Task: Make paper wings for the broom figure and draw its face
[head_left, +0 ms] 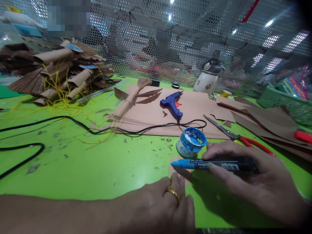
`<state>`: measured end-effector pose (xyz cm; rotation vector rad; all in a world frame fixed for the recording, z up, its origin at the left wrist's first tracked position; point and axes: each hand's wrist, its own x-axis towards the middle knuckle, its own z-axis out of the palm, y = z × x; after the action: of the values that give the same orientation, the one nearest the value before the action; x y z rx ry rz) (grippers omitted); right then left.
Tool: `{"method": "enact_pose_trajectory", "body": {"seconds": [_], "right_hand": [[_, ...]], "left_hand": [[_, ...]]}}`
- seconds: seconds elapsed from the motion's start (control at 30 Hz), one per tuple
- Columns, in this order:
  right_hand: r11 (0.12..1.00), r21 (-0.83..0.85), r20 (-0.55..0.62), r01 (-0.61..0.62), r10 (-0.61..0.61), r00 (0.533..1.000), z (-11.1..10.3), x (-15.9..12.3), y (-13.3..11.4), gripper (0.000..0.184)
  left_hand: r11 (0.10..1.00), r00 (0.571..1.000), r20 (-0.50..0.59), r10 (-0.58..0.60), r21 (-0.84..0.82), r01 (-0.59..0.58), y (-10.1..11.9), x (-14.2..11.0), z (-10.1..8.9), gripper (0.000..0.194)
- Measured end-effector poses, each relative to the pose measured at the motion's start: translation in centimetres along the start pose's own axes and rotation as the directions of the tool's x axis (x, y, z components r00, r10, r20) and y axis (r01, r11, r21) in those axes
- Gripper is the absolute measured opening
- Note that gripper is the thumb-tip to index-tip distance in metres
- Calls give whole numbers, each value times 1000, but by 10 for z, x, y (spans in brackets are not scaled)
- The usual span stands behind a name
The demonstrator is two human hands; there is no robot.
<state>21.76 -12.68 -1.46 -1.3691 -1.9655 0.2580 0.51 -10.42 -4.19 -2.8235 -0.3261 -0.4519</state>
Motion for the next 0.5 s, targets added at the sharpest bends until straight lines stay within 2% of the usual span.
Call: {"method": "enact_pose_trajectory", "body": {"seconds": [0.07,0.13,0.5], "right_hand": [[999,11,-17,-38,39,999,-1,0,-1,10],[998,18,-39,-62,63,997,-1,0,-2,9],[1000,1,-11,-17,17,1000,2,4,-3,10]], "left_hand": [[994,995,-26,95,52,-93,-1,1,2,29],[987,989,-50,142,78,-138,-2,1,3,30],[996,997,-23,74,47,-73,2,-3,-5,31]]}}
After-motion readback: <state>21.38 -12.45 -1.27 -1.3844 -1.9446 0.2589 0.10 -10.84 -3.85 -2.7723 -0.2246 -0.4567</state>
